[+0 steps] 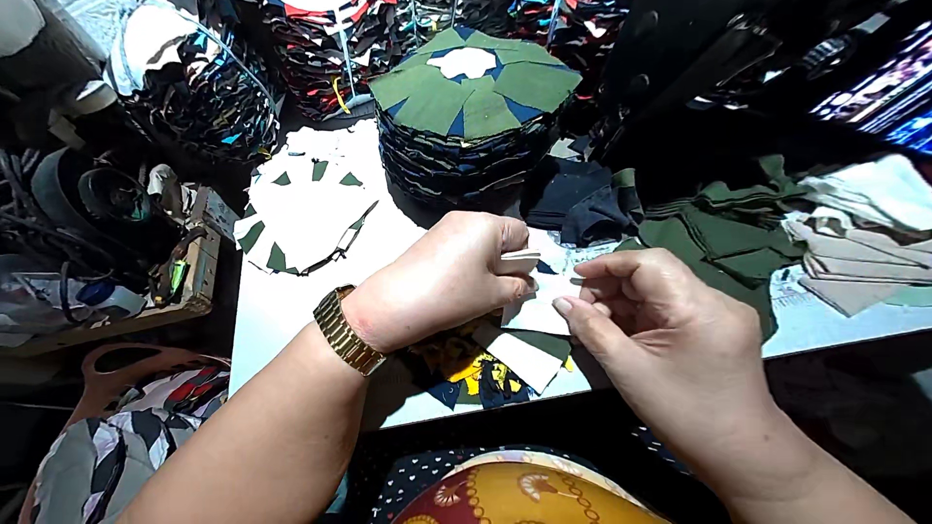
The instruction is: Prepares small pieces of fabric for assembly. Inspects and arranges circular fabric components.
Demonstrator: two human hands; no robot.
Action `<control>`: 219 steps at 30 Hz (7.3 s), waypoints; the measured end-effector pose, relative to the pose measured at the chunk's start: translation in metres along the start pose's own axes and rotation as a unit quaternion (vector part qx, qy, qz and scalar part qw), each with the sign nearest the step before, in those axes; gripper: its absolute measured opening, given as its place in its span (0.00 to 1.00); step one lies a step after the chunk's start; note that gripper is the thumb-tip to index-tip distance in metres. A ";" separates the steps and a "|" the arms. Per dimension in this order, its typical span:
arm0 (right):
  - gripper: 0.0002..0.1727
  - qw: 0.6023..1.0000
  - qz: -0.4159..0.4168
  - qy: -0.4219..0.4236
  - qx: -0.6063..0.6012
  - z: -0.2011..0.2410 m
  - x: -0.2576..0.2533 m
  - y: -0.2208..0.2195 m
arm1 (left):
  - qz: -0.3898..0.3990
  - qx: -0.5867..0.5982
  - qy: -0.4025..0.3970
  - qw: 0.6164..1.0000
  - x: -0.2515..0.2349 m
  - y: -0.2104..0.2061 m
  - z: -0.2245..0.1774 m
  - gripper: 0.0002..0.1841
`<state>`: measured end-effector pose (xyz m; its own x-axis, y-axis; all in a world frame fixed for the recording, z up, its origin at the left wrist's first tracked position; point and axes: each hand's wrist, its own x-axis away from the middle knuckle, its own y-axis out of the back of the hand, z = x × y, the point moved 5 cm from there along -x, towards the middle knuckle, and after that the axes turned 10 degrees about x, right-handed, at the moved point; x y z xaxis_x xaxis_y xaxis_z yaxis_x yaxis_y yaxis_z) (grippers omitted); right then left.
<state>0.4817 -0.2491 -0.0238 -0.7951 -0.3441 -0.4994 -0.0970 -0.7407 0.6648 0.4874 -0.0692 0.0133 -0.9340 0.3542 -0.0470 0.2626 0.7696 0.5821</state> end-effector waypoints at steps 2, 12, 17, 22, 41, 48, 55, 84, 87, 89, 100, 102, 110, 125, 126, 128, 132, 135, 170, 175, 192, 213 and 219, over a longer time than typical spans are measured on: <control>0.12 0.997 -0.001 0.040 0.065 0.001 -0.003 -0.004 | 0.000 -0.051 0.010 0.999 -0.002 -0.004 0.005 0.08; 0.09 0.982 0.029 0.166 0.082 0.016 -0.011 0.010 | -0.049 -0.113 -0.019 0.992 0.003 0.009 0.000 0.11; 0.13 0.967 0.102 0.200 0.121 0.020 0.002 -0.012 | 0.068 -0.180 0.027 0.981 0.005 0.001 0.003 0.12; 0.17 0.963 0.122 0.192 0.142 0.036 0.023 -0.015 | 0.109 -0.213 0.082 0.968 0.009 0.013 0.006 0.11; 0.12 0.971 0.115 0.149 0.146 -0.040 -0.013 0.048 | -0.014 0.181 -0.001 0.983 -0.001 0.018 0.010 0.07; 0.12 0.976 0.126 0.138 0.115 -0.045 -0.016 0.050 | -0.036 0.229 -0.002 0.973 0.000 0.020 0.011 0.05; 0.13 0.971 0.113 0.149 0.146 -0.042 -0.012 0.050 | -0.027 0.233 -0.005 0.972 0.000 0.018 0.010 0.07; 0.13 0.978 -0.008 0.125 0.169 -0.036 -0.038 0.058 | -0.042 0.259 -0.003 0.965 -0.001 0.012 0.005 0.07; 0.12 0.993 -0.018 0.086 0.075 -0.034 -0.045 0.072 | -0.052 0.287 0.003 0.957 -0.001 0.010 0.002 0.16; 0.11 0.995 -0.030 0.087 -0.040 -0.028 -0.046 0.075 | -0.038 0.316 0.000 0.948 0.000 0.007 0.000 0.22; 0.10 0.975 -0.012 -0.010 -0.221 0.010 -0.007 0.032 | 0.130 0.294 -0.056 0.945 0.008 0.011 -0.003 0.06; 0.07 0.984 -0.002 -0.025 -0.174 0.009 0.004 0.022 | 0.142 0.226 -0.050 0.962 0.006 0.012 0.002 0.07; 0.10 0.994 0.021 0.077 0.068 0.007 0.011 -0.002 | 0.129 -0.052 0.046 0.989 0.001 0.002 0.011 0.13; 0.10 0.989 0.051 0.142 0.007 0.013 -0.008 0.011 | 0.028 0.427 0.021 0.903 0.004 0.009 -0.003 0.18; 0.11 0.983 0.071 0.168 0.022 0.014 -0.005 0.004 | 0.041 0.480 0.048 0.875 0.003 0.005 -0.004 0.23; 0.13 0.969 0.105 0.211 0.072 0.016 0.003 -0.011 | 0.067 0.566 0.086 0.817 0.002 -0.002 -0.002 0.29; 0.17 0.974 0.121 0.187 0.046 0.004 0.002 -0.007 | 0.091 0.692 0.106 0.708 -0.001 -0.009 0.004 0.29; 0.14 0.988 0.072 0.133 0.022 -0.004 -0.014 0.023 | 0.057 0.679 0.121 0.722 -0.002 -0.011 0.002 0.23; 0.09 0.978 0.011 0.207 -0.006 0.030 -0.019 0.022 | 0.069 0.704 0.162 0.688 0.010 -0.036 -0.005 0.29; 0.10 0.973 0.035 0.226 0.013 0.032 -0.018 0.021 | 0.065 0.713 0.177 0.675 0.009 -0.036 -0.005 0.29; 0.08 0.986 -0.023 0.160 -0.039 0.019 -0.032 0.038 | 0.009 0.649 0.176 0.740 0.008 -0.029 -0.008 0.17; 0.09 0.981 -0.035 0.126 -0.142 0.019 -0.032 0.032 | 0.006 0.490 0.092 0.867 0.011 -0.022 -0.012 0.11; 0.13 0.974 0.027 0.006 -0.226 0.010 -0.032 0.030 | -0.017 0.469 0.074 0.880 0.002 -0.018 -0.004 0.08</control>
<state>0.4985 -0.2547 0.0182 -0.7848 -0.3935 -0.4787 0.2198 -0.8991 0.3787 0.4794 -0.0845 0.0054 -0.9480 0.3038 0.0947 0.2546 0.9026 -0.3473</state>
